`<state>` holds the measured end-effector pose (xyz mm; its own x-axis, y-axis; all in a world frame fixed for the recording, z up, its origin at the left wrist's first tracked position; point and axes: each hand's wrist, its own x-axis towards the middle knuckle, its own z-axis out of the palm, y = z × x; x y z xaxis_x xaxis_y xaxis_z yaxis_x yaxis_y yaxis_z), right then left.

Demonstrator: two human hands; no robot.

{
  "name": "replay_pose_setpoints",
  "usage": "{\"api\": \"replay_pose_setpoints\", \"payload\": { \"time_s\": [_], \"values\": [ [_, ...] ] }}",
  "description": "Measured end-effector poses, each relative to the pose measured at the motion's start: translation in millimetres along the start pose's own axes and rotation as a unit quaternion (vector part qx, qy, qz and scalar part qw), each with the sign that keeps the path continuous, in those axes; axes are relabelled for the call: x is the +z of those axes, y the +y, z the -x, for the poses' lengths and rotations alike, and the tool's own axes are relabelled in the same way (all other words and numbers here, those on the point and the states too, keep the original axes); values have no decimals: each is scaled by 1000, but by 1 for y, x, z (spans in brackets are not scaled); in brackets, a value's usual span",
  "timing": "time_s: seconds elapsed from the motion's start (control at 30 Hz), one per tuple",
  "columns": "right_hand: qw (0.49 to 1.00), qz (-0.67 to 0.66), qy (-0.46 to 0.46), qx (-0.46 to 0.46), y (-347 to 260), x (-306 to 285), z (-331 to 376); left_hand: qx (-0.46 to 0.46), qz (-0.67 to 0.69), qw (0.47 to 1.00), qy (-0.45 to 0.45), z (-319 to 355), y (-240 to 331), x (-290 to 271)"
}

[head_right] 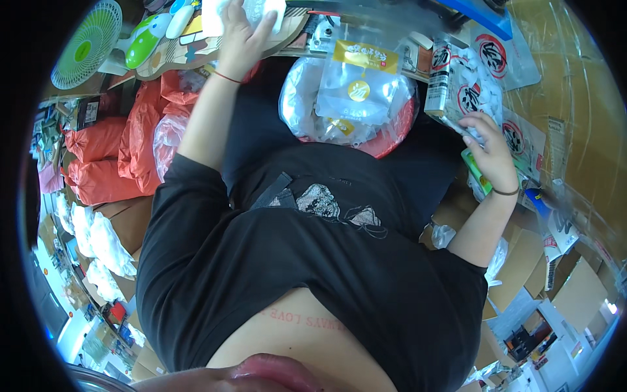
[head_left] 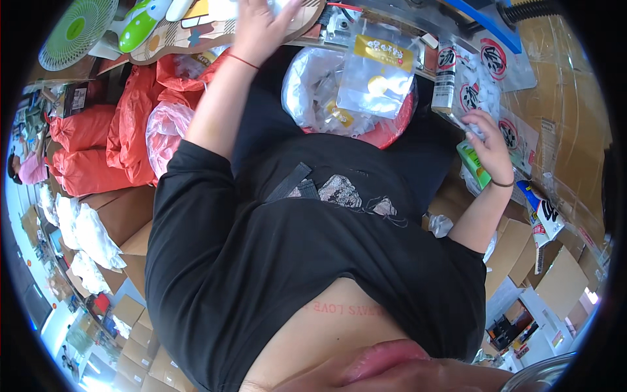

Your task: The person packages small items by hand, placing them into a plastic pouch, inserting a white nozzle, and then positioning the pouch under a heat-sealing machine. They repeat this process, handling the pouches and nozzles one at a time while working at a desk surrounded by boxes.

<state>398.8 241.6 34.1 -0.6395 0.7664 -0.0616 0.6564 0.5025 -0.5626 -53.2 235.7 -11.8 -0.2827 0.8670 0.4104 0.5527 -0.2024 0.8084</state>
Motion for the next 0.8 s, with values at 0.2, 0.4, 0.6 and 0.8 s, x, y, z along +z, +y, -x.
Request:
{"api": "replay_pose_setpoints", "payload": {
  "time_s": [0.2, 0.4, 0.6, 0.8],
  "values": [
    [973, -139, 134, 123, 14, 3, -7, -96, 152, 982, -54, 29, -23, -20],
    [969, -46, 231, -70, -42, 25, -46, -133, 207, 955, -162, 57, 0, -13],
    [939, -275, 196, -65, -85, 37, -74, -82, 112, 949, -282, 76, 44, 25],
    [893, -395, 216, -21, -85, 41, -83, -155, 234, 896, -343, 86, 56, 47]
  ]
}}
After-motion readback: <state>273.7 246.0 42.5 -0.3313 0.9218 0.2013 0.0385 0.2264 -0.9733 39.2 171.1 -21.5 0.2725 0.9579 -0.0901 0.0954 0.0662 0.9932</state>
